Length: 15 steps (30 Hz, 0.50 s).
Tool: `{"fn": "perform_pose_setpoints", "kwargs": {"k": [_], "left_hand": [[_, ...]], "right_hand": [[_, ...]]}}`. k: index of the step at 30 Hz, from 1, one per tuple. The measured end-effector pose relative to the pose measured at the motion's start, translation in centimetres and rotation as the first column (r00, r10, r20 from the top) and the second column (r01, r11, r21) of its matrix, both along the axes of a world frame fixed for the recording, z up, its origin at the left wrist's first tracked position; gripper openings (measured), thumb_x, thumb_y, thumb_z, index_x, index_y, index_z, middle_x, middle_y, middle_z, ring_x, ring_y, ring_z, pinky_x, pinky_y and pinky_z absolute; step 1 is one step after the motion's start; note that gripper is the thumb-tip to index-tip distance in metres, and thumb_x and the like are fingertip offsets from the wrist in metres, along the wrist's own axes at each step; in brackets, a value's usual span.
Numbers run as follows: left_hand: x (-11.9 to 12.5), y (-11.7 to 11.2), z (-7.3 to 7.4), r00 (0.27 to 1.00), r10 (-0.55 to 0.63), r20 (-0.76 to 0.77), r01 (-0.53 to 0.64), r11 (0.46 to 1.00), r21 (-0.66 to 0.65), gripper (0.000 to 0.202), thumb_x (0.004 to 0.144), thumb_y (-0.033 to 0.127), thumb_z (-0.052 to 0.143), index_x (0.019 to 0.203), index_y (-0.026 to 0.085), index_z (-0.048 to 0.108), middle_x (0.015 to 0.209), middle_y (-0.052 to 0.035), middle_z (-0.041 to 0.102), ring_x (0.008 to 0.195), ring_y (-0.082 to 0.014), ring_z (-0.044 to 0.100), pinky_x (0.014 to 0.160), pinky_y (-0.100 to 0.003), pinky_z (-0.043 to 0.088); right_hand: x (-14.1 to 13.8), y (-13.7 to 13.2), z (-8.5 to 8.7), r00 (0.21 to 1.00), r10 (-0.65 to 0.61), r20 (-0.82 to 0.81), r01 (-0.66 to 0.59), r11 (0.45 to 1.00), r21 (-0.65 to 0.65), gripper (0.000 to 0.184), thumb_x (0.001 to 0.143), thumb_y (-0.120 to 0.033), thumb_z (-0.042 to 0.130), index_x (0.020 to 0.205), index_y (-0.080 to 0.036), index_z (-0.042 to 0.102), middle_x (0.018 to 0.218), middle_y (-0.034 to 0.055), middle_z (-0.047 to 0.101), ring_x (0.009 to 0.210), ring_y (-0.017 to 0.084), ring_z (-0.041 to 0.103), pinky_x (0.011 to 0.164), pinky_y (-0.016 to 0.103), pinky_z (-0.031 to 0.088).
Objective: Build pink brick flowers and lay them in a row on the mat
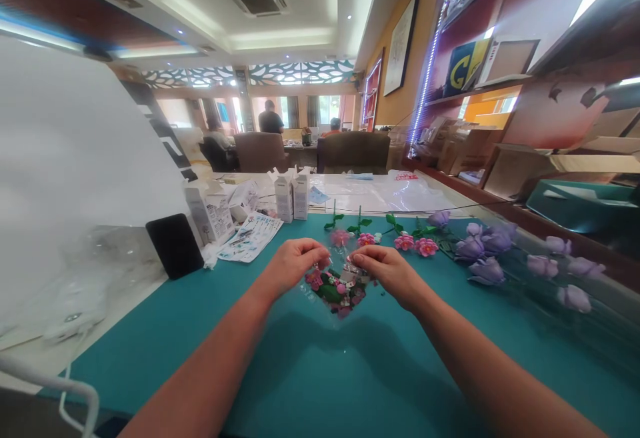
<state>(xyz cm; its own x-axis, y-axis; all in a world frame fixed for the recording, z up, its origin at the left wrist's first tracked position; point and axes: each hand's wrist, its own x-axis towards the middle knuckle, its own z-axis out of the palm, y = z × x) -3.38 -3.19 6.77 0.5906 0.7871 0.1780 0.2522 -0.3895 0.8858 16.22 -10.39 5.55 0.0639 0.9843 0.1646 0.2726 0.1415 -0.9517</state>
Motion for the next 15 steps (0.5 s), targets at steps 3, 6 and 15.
{"fn": "perform_pose_setpoints", "kwargs": {"k": [3, 6, 15], "left_hand": [[0.3, -0.24, 0.18, 0.999, 0.031, -0.014, -0.031, 0.999, 0.025, 0.034, 0.079, 0.047, 0.052, 0.074, 0.016, 0.066, 0.075, -0.0056, 0.069, 0.067, -0.0165, 0.06, 0.062, -0.026, 0.046], [0.47, -0.45, -0.11, 0.984, 0.175, -0.036, -0.169, 0.976, 0.137, 0.032, 0.077, 0.045, 0.053, 0.068, 0.017, 0.064, 0.066, -0.0029, 0.064, 0.062, -0.0156, 0.056, 0.056, -0.024, 0.041], [0.61, -0.32, -0.11, 0.985, 0.169, -0.026, -0.161, 0.97, 0.183, 0.027, 0.076, 0.041, 0.056, 0.065, 0.019, 0.066, 0.064, -0.003, 0.062, 0.062, -0.0171, 0.055, 0.057, -0.025, 0.039]], "right_hand": [[0.15, -0.16, -0.17, 1.0, 0.022, 0.0, -0.022, 0.999, -0.04, 0.036, 0.072, -0.048, 0.061, 0.087, -0.016, 0.067, 0.068, -0.0002, 0.055, 0.059, 0.011, 0.044, 0.054, 0.024, 0.036], [0.12, -0.21, -0.45, 0.997, 0.075, -0.011, -0.076, 0.996, -0.039, 0.036, 0.074, -0.05, 0.057, 0.083, -0.016, 0.067, 0.068, 0.0008, 0.056, 0.061, 0.012, 0.047, 0.056, 0.025, 0.039], [0.31, 0.47, -0.78, 0.998, -0.002, 0.067, -0.003, 0.997, 0.076, 0.028, 0.073, -0.042, 0.058, 0.077, -0.017, 0.067, 0.065, 0.0007, 0.058, 0.059, 0.013, 0.047, 0.055, 0.025, 0.037]]}}
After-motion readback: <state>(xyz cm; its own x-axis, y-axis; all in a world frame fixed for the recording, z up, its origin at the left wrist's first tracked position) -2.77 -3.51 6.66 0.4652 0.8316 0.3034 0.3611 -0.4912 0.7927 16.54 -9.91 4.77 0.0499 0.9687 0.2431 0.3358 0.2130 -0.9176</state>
